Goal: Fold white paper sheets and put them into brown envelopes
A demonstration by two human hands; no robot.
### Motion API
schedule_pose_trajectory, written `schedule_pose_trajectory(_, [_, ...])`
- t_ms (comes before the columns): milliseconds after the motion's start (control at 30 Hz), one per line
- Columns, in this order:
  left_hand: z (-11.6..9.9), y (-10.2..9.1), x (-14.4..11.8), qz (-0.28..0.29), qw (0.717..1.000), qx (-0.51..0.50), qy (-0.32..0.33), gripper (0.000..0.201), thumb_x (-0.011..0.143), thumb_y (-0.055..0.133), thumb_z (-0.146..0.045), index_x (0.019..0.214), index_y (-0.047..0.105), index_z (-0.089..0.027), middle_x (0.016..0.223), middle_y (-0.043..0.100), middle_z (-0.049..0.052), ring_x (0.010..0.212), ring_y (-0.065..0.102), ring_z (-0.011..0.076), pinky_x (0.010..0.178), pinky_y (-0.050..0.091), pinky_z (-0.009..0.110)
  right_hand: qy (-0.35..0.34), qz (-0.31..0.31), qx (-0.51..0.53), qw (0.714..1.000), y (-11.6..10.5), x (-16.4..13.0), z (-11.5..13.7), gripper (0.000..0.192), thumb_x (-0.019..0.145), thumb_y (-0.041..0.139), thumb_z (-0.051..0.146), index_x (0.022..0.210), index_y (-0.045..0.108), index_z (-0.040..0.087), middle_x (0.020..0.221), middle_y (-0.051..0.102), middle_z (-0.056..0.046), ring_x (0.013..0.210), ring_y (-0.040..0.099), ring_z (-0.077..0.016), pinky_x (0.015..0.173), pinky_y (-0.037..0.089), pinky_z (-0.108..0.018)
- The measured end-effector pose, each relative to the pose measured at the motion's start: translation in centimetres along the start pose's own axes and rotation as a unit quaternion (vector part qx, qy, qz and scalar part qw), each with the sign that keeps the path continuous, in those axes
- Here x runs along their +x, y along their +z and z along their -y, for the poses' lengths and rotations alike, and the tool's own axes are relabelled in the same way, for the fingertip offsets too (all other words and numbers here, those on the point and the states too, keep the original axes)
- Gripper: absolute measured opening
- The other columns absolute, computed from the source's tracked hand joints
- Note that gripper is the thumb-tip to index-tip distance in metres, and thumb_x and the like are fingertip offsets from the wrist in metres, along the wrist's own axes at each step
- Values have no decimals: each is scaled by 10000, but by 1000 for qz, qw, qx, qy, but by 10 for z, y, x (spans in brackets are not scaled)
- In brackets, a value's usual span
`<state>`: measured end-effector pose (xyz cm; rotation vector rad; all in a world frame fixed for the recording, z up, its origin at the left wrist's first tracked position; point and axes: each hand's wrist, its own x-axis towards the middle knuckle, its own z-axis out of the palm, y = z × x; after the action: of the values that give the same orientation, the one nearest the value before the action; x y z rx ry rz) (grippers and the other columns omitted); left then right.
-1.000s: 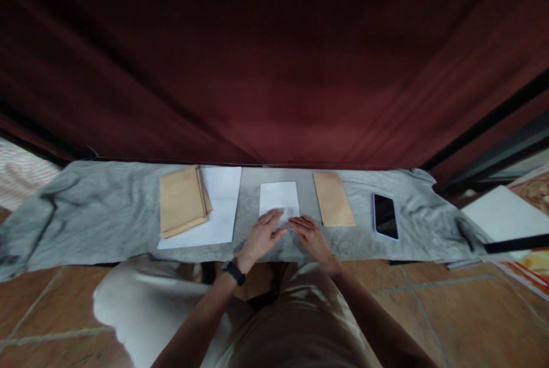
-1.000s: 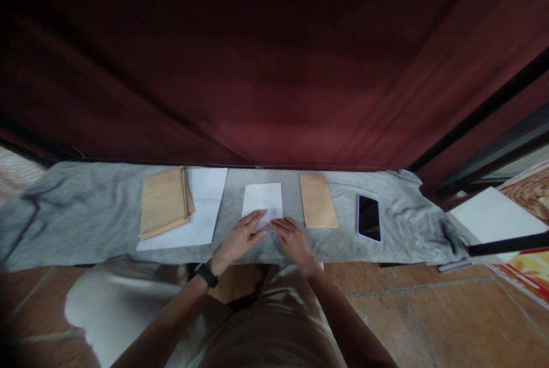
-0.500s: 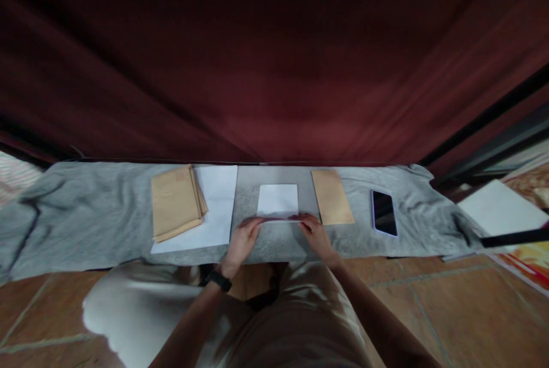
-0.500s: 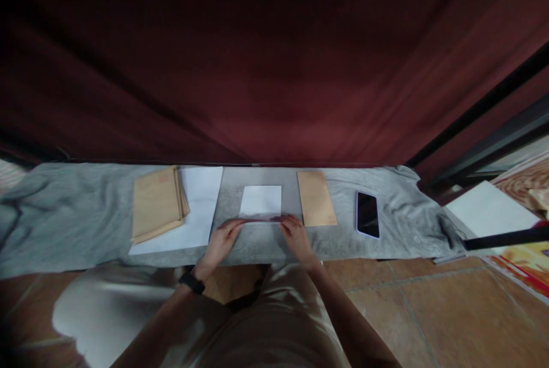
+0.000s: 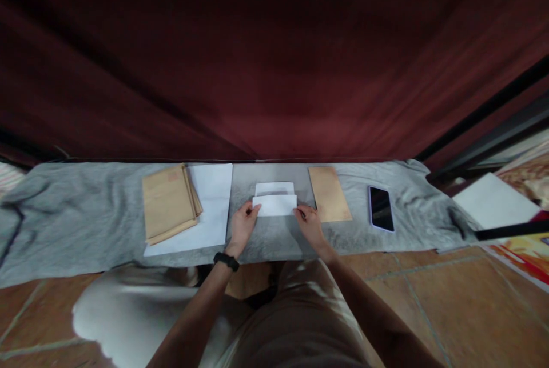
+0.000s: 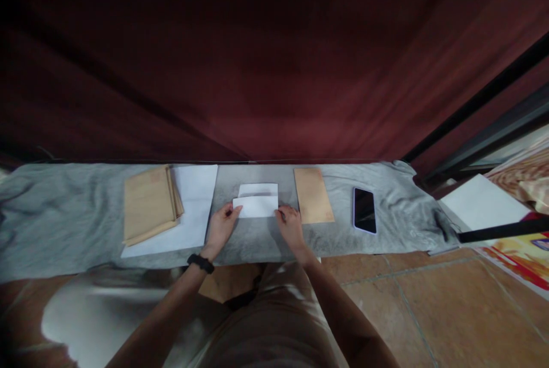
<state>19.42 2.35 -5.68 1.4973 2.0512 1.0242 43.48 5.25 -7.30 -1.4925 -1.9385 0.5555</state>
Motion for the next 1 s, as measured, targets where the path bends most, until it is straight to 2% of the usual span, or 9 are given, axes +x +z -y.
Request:
schedule_pose_trajectory(200, [-17,5,14,12,995,88,-39,258,982,551,-402,943,700,-195,801,702,29,716,616,174,651,378,269,60,19,-69,996,2,14,14,296,1028,465,303,1039,733,178,990,773,-82,933,704,-216,911,485,-301])
schedule_pose_trajectory(400, [-28,8,23,29,980,183,-77,280,996,532,-423,1024,727,-223,865,748,76,785,680,236,640,401,295,118,52,-129,983,0,23,23,276,1030,490,321,1089,734,205,1029,784,-76,936,723,-219,866,475,-280])
schedule_pose_trajectory(533, [-20,10,26,22,988,137,-70,290,976,556,-388,1156,694,-208,920,760,92,819,701,250,671,454,306,148,75,-154,974,-1,29,26,281,1035,490,354,1080,739,234,1023,791,-59,932,735,-208,828,480,-262])
schedule_pose_trajectory(667, [-5,9,27,12,998,6,-58,436,920,623,-350,1312,604,-159,882,755,60,800,707,234,703,504,310,164,95,-166,968,-2,33,28,267,1032,502,370,1098,735,258,1036,794,-41,929,739,-186,805,485,-242])
schedule_pose_trajectory(733, [-1,7,26,16,998,-24,-53,508,891,646,-316,1365,566,-149,846,746,36,776,705,222,703,513,306,168,101,-171,966,-3,34,29,271,1037,496,375,1108,731,260,1037,795,-39,929,741,-185,799,487,-240])
schedule_pose_trajectory(867, [-4,5,24,15,999,-5,-44,506,907,602,-260,1399,561,-147,885,757,48,800,707,220,724,512,307,170,104,-186,962,-4,36,32,285,1050,473,376,1111,724,255,1016,796,-51,924,746,-197,787,491,-253])
schedule_pose_trajectory(1000, [-13,6,30,15,997,43,-66,434,930,577,-252,1355,614,-170,934,772,68,828,710,232,744,507,315,165,100,-203,960,-5,39,34,288,1056,471,386,1118,715,246,1006,795,-72,920,753,-217,767,498,-273])
